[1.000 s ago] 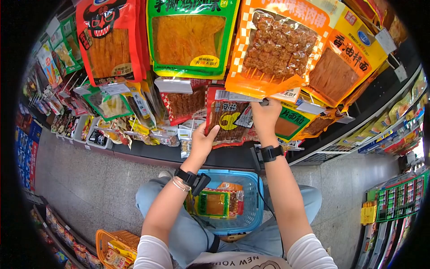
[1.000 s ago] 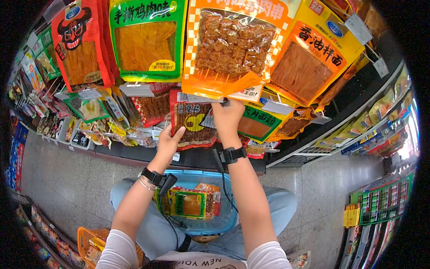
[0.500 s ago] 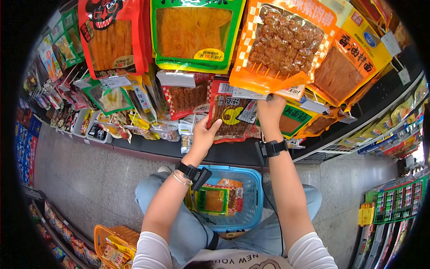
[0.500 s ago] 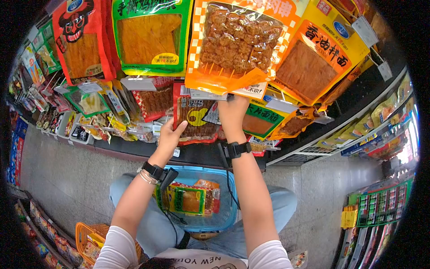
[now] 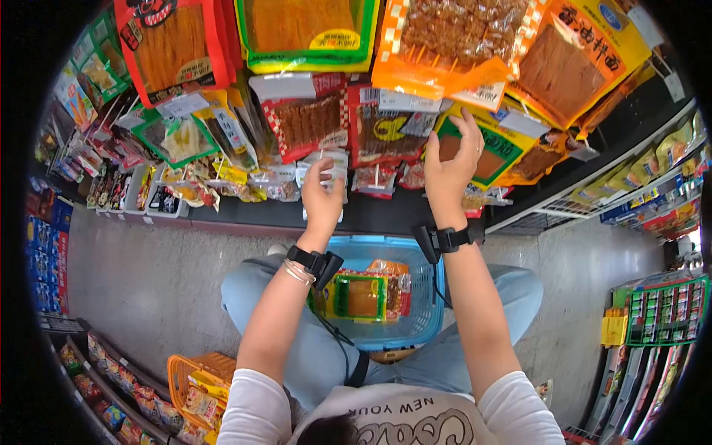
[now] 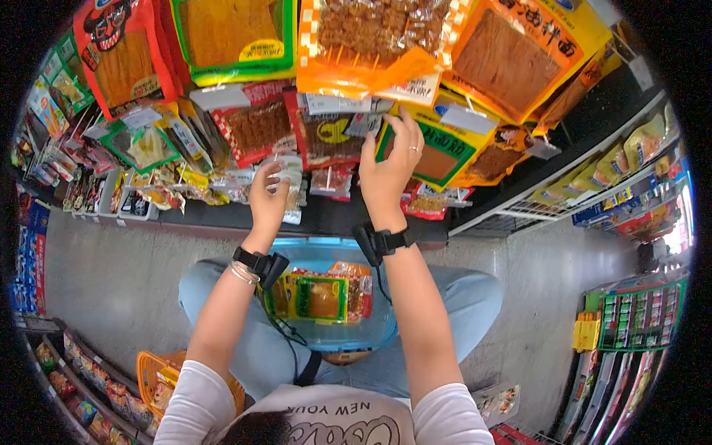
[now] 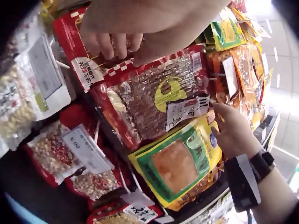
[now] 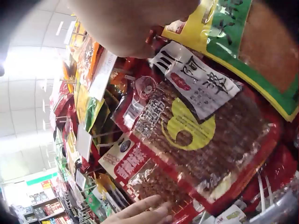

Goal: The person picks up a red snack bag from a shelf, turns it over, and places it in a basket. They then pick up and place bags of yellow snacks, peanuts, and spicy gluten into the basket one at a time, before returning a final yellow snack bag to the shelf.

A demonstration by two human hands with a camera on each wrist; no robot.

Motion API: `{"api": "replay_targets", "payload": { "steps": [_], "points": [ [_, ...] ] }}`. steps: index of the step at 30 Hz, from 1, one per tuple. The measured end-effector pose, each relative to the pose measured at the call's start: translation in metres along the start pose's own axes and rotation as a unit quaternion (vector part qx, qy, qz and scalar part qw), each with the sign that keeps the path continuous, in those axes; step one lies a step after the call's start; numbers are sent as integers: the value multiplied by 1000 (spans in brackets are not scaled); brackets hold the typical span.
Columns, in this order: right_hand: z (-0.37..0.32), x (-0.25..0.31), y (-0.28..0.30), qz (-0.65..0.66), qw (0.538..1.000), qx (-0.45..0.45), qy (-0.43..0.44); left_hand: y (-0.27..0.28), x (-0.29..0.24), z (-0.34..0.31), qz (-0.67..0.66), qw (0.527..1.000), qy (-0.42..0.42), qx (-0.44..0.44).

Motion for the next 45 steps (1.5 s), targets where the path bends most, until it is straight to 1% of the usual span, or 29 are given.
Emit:
{"api": "replay_targets", "payload": {
  "steps": [1, 4, 6, 8, 9, 10, 12, 13, 15, 18, 19, 22, 23, 25, 26, 27, 30, 31, 33, 35, 37, 40, 41, 43, 45],
  "points": [
    [-10, 5, 9, -5, 1000, 14, 8, 4, 2, -9, -2, 1000, -4, -8],
    [-58, 13, 30, 42, 995, 83, -29, 9, 7, -42, -22, 997, 28, 71],
    [-104, 18, 42, 65, 981, 152, -103, 11, 8, -71, 30, 986, 65, 148],
    [-131, 25, 53, 64, 971, 198, -120, 14, 15, -96, 34, 980, 52, 191],
    [-175, 22, 57, 57, 928, 329, -167, 17, 28, -122, 127, 962, -4, 241],
    [-227, 14, 65, 50, 867, 450, -209, 19, 49, -150, 218, 931, -62, 286],
    [-289, -4, 82, 4, 832, 509, -221, 23, 101, -195, 306, 871, -48, 381],
    [-317, -14, 91, 0, 816, 523, -245, 28, 126, -215, 352, 827, -39, 436],
    [-364, -36, 109, -10, 783, 549, -293, 40, 164, -245, 431, 725, -20, 537],
    [-408, -64, 129, -62, 706, 581, -399, 45, 183, -248, 424, 702, 28, 572],
    [-418, -71, 129, -66, 681, 593, -425, 43, 184, -242, 412, 721, 34, 556],
    [-431, -87, 131, -33, 563, 559, -608, 40, 183, -214, 389, 805, 84, 440],
    [-431, -88, 129, -29, 574, 546, -609, 40, 198, -211, 405, 809, 112, 411],
    [-443, -96, 125, -20, 598, 518, -612, 48, 200, -196, 431, 830, 60, 348],
    [-450, -98, 124, -15, 590, 524, -614, 53, 200, -190, 442, 839, 33, 316],
    [-459, -101, 124, -9, 582, 530, -617, 58, 197, -184, 459, 824, 40, 331],
    [-453, -90, 124, -1, 555, 552, -623, 68, 236, -192, 493, 796, 8, 351],
    [-449, -85, 125, 0, 545, 560, -624, 68, 224, -192, 492, 807, 11, 328],
    [-444, -80, 128, -13, 542, 565, -622, 61, 212, -196, 527, 784, -107, 311],
    [-442, -79, 129, -18, 536, 576, -617, 58, 209, -197, 551, 755, -116, 336],
    [-443, -82, 131, -17, 526, 592, -611, 57, 202, -187, 563, 721, -13, 404],
    [-440, -85, 134, -19, 559, 518, -647, 56, 205, -185, 613, 674, -5, 412],
    [-439, -86, 135, -19, 555, 514, -654, 55, 203, -186, 634, 655, -32, 410],
    [-435, -85, 134, -19, 546, 508, -666, 54, 181, -181, 674, 614, -84, 402],
    [-434, -84, 135, -14, 527, 518, -674, 54, 180, -179, 664, 633, -19, 398]
  ]
}}
Point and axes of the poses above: each hand's wrist, its own z-axis towards the middle knuckle, its own y-axis out of the back of the hand, x = y × z, the point moved 4 cm from there along z, towards the middle knuckle, and after that the axes turned 13 degrees about -x, right-handed, at the moved point
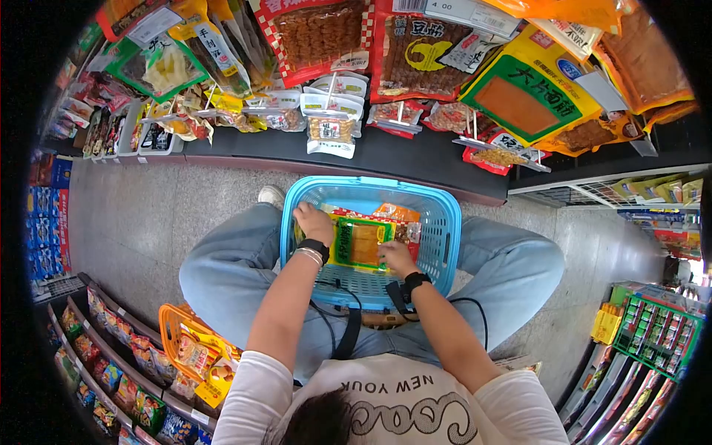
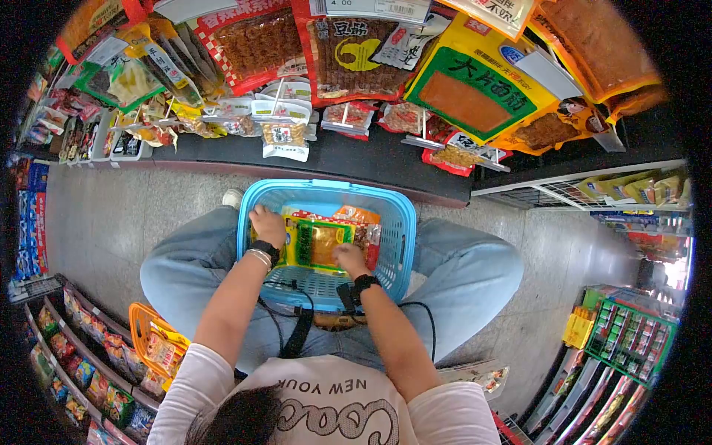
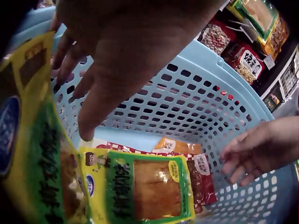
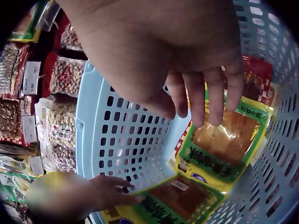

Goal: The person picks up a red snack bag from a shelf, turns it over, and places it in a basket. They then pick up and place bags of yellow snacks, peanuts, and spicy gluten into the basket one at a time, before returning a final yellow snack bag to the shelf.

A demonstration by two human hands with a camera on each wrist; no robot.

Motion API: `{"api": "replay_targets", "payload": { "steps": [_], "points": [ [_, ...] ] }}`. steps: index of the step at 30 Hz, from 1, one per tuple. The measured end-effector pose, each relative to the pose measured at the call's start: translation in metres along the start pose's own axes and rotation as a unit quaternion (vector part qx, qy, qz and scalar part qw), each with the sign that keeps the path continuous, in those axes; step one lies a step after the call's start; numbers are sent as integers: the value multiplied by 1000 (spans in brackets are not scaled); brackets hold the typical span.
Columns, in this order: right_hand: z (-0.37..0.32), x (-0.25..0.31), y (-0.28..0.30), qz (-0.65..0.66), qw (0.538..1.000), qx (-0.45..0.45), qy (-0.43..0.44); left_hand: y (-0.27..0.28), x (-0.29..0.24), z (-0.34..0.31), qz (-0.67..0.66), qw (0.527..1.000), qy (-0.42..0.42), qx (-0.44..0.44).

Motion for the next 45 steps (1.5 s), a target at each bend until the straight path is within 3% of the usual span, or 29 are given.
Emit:
{"api": "replay_targets", "payload": {
  "steps": [1, 4, 7, 10, 11, 13, 16, 19, 23, 28, 31, 32, 35, 36, 39, 41, 45],
  "points": [
    [0, -1, 0, 0, 1000, 9, -7, 0, 1, 0, -23, 999, 20, 16],
    [-2, -1, -1, -3, 1000, 4, -16, -32, 8, 9, -84, 991, 88, -61],
    [-3, -1, -2, 0, 1000, 13, -6, 0, 19, 4, -206, 975, 73, 36],
    [-1, -2, -3, -18, 999, 22, 23, -6, 28, 5, -239, 967, 86, -17],
    [6, -8, -5, 23, 998, 49, 23, -10, 27, 3, -318, 941, 109, 29],
    [29, -29, -10, 66, 993, 91, 39, 37, 26, -9, -465, 864, 152, 119],
    [-13, 9, -11, -8, 988, 100, 118, -7, 15, 2, -642, 706, 214, 208],
    [-52, 48, -5, -99, 939, 38, 327, 31, 11, -10, -689, 649, 209, 246],
    [-47, 54, 0, -20, 945, 22, 324, 58, 9, -23, -763, 551, 216, 260],
    [-51, 84, 27, 72, 953, -43, 291, 110, 13, -42, -885, 361, 200, 217],
    [-68, 101, 41, 106, 953, -68, 277, 114, 27, -39, -914, 352, 144, 143],
    [-70, 103, 45, 121, 953, -63, 271, 113, 30, -38, -899, 418, 113, 68],
    [-77, 109, 53, 202, 944, -47, 256, 106, 32, -42, -751, 656, 63, -35],
    [-89, 117, 56, 249, 937, -38, 241, 92, 25, -39, -754, 656, 41, -12],
    [-116, 135, 65, 356, 915, -19, 189, 116, 1, -64, -760, 632, -47, 145],
    [-128, 142, 70, 398, 900, -2, 178, 115, -8, -72, -774, 611, -24, 164],
    [-142, 138, 82, 261, 935, 23, 241, 120, -14, -78, -824, 544, 15, 159]
  ]
}}
Point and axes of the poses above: each hand's wrist, its own z-axis towards the middle knuckle, its own y-axis out of the back of the hand, x = y × z, the point moved 4 cm from there along z, towards the middle knuckle, and after that the axes turned 13 degrees about -x, right-handed, at the moved point
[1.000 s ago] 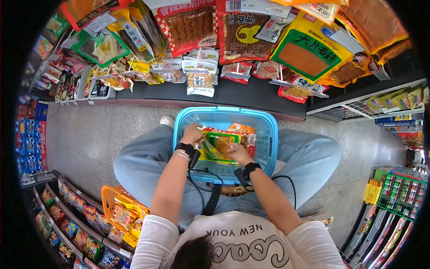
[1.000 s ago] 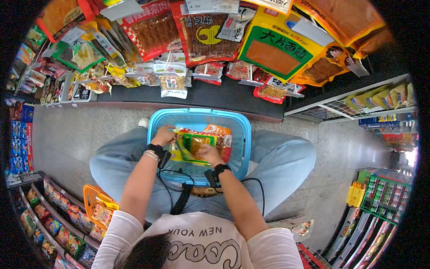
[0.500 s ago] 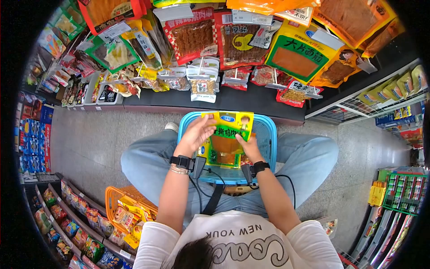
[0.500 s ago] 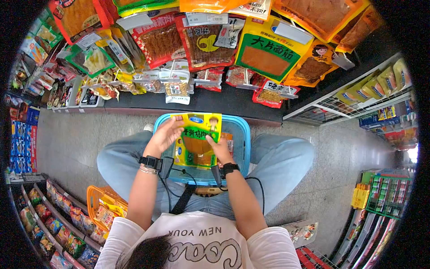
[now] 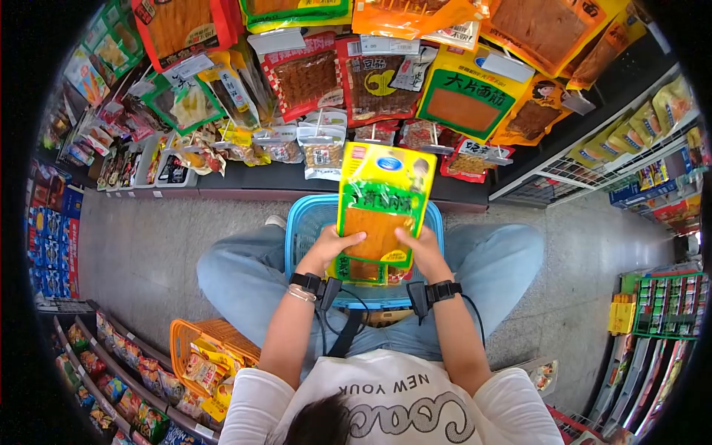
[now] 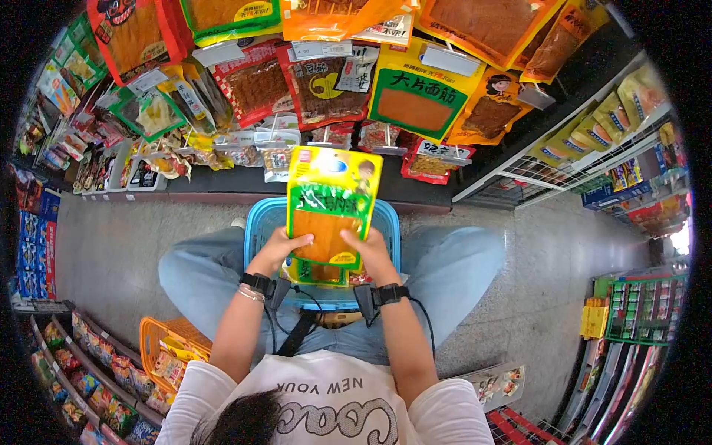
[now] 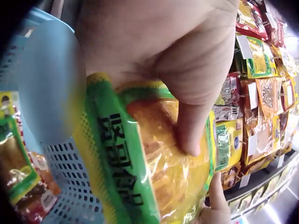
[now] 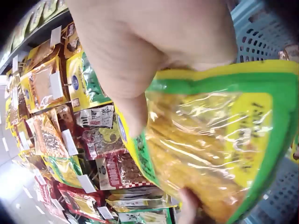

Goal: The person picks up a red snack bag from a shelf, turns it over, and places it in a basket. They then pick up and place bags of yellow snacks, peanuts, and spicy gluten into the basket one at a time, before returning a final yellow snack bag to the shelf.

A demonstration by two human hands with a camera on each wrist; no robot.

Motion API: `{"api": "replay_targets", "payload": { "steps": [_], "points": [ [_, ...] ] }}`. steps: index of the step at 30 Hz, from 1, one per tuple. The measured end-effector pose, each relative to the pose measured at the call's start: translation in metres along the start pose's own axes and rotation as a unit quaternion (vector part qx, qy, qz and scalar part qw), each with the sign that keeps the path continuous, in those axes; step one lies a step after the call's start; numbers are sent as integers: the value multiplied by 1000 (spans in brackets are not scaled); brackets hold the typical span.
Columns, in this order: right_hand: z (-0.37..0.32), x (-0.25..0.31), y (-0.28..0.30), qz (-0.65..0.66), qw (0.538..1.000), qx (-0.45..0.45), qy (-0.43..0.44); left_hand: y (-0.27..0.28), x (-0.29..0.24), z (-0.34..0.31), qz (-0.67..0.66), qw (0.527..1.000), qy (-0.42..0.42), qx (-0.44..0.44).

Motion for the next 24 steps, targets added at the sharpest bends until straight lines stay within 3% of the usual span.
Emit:
{"api": "replay_targets", "payload": {
  "steps": [4, 11, 17, 20, 24],
  "points": [
    [-22, -6, -6, -28, 997, 41, -63, -5, -11, -9, -56, 998, -20, -18],
    [-23, -3, -6, -44, 996, 46, -66, -6, -13, -19, -62, 997, -38, -25],
    [-21, -2, -1, -101, 992, 72, -10, -8, -21, -24, 7, 999, -48, -9],
    [-27, 7, -10, -11, 998, 55, -6, -11, -20, -25, 20, 998, -64, 18],
    [-26, 8, -12, -26, 999, 33, 18, -10, -17, -22, 17, 998, -49, 42]
  ]
}}
Point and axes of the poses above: each hand's wrist, its own z-axis towards the middle knuckle, its own y-axis out of the back of the hand, x = y × z, the point moved 4 cm from there along z, towards the middle knuckle, and after that the axes turned 13 degrees about -x, right-handed, at the moved point
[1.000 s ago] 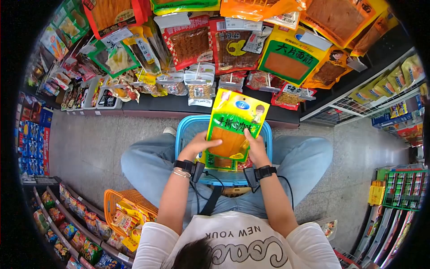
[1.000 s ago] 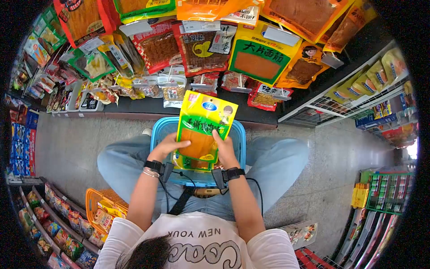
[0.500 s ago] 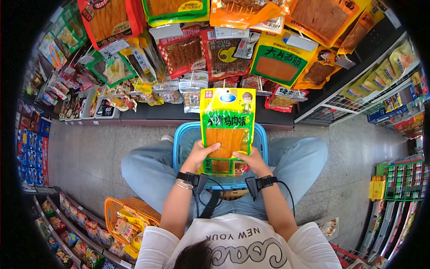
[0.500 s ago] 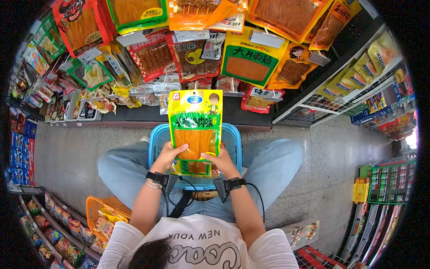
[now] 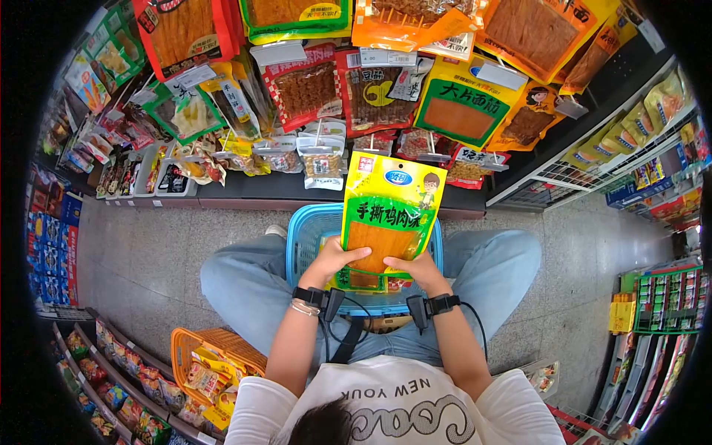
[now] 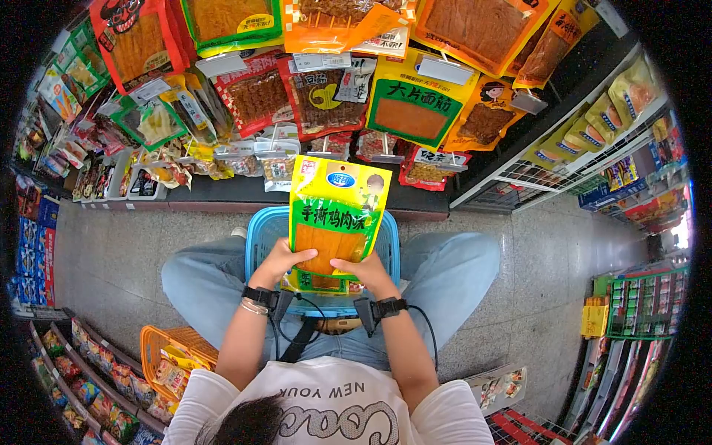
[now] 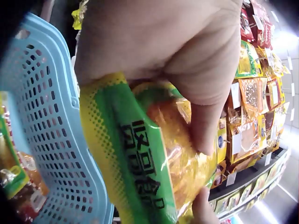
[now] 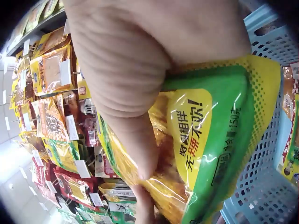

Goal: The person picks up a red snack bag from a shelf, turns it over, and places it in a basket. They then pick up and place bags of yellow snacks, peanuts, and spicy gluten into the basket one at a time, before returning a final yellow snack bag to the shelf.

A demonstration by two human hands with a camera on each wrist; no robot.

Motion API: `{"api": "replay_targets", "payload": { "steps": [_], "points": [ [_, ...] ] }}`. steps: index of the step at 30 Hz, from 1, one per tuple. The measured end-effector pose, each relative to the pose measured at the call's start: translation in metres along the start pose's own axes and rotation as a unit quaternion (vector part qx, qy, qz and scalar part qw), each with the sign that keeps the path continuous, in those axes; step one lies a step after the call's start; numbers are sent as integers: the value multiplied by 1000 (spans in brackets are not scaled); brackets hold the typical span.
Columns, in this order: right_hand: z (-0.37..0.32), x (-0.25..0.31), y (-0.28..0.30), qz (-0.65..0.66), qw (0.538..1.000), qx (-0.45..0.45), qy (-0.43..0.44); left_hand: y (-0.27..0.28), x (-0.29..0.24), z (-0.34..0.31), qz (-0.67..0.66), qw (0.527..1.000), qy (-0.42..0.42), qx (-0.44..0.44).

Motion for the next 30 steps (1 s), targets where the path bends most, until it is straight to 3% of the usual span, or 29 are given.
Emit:
{"api": "replay_targets", "payload": {
  "steps": [1, 4, 7, 9, 10, 11, 12, 14, 15, 18, 20, 22, 25, 27, 30],
  "points": [
    [2, -3, 0, -9, 1000, -11, 9, 1, 2, 2, -3, 1000, 8, 4],
    [9, -11, -2, -39, 994, -68, 76, 3, 9, 18, 12, 987, -131, -90],
    [7, -13, -12, -163, 968, -155, 108, 3, -4, 8, 307, 890, -279, -187],
    [5, -15, -23, -261, 939, -193, 117, -17, -12, -2, 100, 980, -165, -39],
    [1, -11, -35, -274, 937, -154, 151, -28, -14, -6, -6, 994, -102, 37],
    [-1, -19, -44, -240, 938, -134, 214, -26, 3, -1, 52, 977, -205, 12],
    [-4, -16, -55, -203, 933, -114, 275, -25, 1, 0, 23, 984, -177, 2],
    [-9, -15, -62, -299, 905, -61, 296, -22, -2, -3, -36, 992, -122, -19],
    [-12, -10, -66, -345, 887, -34, 305, -20, -4, -7, -149, 983, -62, -83],
    [-6, 4, -56, -377, 866, -37, 327, -2, 13, 3, -224, 966, 13, -129],
    [-1, 26, -44, -276, 903, -115, 308, -3, 0, -1, -232, 965, -4, -122],
    [11, 21, -23, -172, 949, -144, 220, -2, -6, -3, -225, 969, -14, -99],
    [18, 13, -6, -55, 998, 14, 5, -3, -5, -2, -205, 977, 16, -55],
    [8, 16, -3, -30, 999, 14, -27, -4, -4, -8, -215, 974, 68, -27],
    [-4, 22, -4, -15, 999, 12, -37, -6, -5, -10, -144, 989, 40, 2]
  ]
}}
Point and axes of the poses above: each hand's wrist, its own z-axis towards the middle knuckle, its own y-axis out of the back of the hand, x = y × z, the point moved 4 cm from there along z, towards the middle knuckle, and after that the axes turned 13 degrees about -x, right-handed, at the moved point
